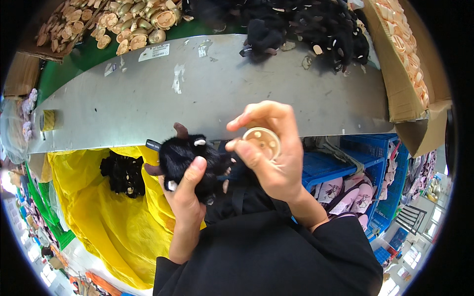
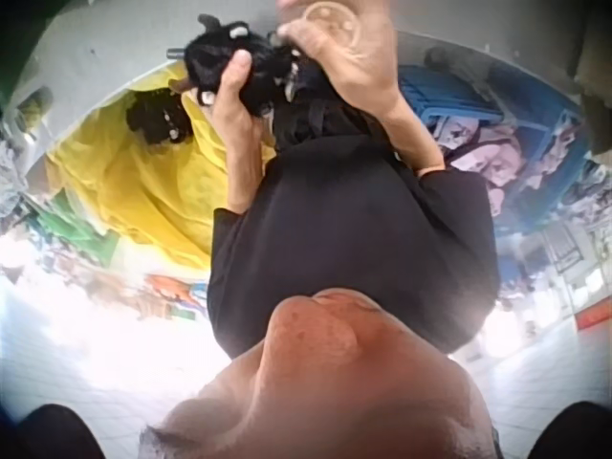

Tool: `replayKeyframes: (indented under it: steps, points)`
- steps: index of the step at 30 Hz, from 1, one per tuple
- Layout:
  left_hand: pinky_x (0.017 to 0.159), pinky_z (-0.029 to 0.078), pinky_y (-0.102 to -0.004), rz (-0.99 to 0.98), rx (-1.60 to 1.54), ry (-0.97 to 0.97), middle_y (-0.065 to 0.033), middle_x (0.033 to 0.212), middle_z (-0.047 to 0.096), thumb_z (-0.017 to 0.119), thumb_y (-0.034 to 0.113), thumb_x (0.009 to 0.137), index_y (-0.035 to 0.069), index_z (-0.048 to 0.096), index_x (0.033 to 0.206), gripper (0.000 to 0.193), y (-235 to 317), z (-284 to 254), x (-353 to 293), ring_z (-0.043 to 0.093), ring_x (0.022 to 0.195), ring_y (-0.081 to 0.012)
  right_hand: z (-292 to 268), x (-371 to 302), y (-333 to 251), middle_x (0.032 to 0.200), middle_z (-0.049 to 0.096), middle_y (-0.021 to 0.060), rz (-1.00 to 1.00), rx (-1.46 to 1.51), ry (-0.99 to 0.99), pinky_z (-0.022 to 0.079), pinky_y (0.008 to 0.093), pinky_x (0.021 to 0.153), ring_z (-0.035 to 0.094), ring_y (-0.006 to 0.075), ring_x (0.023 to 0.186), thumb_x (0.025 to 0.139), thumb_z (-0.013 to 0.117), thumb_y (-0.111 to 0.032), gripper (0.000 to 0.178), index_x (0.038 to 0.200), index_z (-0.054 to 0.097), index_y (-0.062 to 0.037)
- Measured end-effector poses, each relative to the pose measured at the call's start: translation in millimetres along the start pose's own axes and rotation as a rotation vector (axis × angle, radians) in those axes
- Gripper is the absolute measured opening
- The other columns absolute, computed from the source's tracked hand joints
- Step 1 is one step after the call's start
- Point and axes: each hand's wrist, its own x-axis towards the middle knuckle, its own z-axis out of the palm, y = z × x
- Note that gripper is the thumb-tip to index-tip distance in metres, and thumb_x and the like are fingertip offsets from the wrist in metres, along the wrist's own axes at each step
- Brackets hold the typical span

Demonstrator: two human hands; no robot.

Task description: The person repeatedly picks up small black fuzzy objects and round beige discs from a metal table, then presses the discs into the fuzzy objects one at a time. The person places the assembled items into a yellow bag and continues the cycle.

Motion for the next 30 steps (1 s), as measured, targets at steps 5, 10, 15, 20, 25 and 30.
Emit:
replayKeyframes:
  steps: [5,10,15,20,25,30]
  points:
    - [0.089,0.055,-0.0298,0.023,0.114,0.026,-0.0046,0.119,0.063,0.071,0.009,0.092,0.007,0.046,0.149,0.062,-6,-13,6,0.065,0.101,-0.0170,7,-13,-7,0.095,0.067,0.0139,0.240,0.315,-0.067,0.058,0.0287,0.068,0.068,0.0163,0.074,0.109,0.047,-0.022,0.029,0.127,0.040,-0.0002]
    - [0.092,0.055,-0.0331,0.074,0.071,0.020,-0.0111,0.137,0.059,0.071,-0.003,0.089,-0.002,0.056,0.131,0.045,-6,-6,2,0.065,0.108,-0.0176,6,-13,-6,0.087,0.065,0.0060,0.369,0.251,-0.154,0.048,0.0208,0.054,0.058,0.0056,0.061,0.104,0.060,-0.017,0.023,0.120,0.051,-0.0021]
    - [0.098,0.053,-0.0339,0.072,0.006,0.009,-0.0118,0.142,0.057,0.070,-0.004,0.089,-0.003,0.056,0.133,0.046,-8,-1,2,0.064,0.110,-0.0187,8,-10,2,0.086,0.064,0.0029,0.310,0.243,-0.129,0.046,0.0189,0.055,0.055,0.0034,0.064,0.099,0.067,-0.008,0.018,0.113,0.057,-0.0032]
    - [0.091,0.054,-0.0318,0.109,0.215,-0.002,-0.0097,0.119,0.064,0.071,0.007,0.091,0.003,0.049,0.143,0.056,-7,-4,-2,0.065,0.102,-0.0178,10,-9,9,0.084,0.065,0.0049,0.239,0.277,-0.096,0.046,0.0192,0.053,0.057,0.0041,0.063,0.105,0.059,-0.021,0.019,0.113,0.056,-0.0031]
    - [0.101,0.049,-0.0321,0.057,0.168,-0.024,-0.0165,0.147,0.053,0.070,-0.005,0.088,-0.005,0.052,0.137,0.053,-2,-1,-1,0.061,0.117,-0.0191,6,-7,0,0.079,0.062,0.0019,0.254,0.173,-0.153,0.042,0.0179,0.051,0.054,0.0028,0.060,0.108,0.049,-0.040,0.039,0.116,0.056,-0.0027]
    - [0.105,0.046,-0.0318,0.072,0.322,-0.041,-0.0183,0.149,0.051,0.071,-0.006,0.087,-0.005,0.053,0.136,0.052,1,2,-6,0.058,0.123,-0.0190,11,-10,8,0.079,0.060,0.0001,0.100,0.085,-0.097,0.041,0.0177,0.051,0.053,0.0024,0.060,0.108,0.047,-0.043,0.042,0.117,0.056,-0.0026]
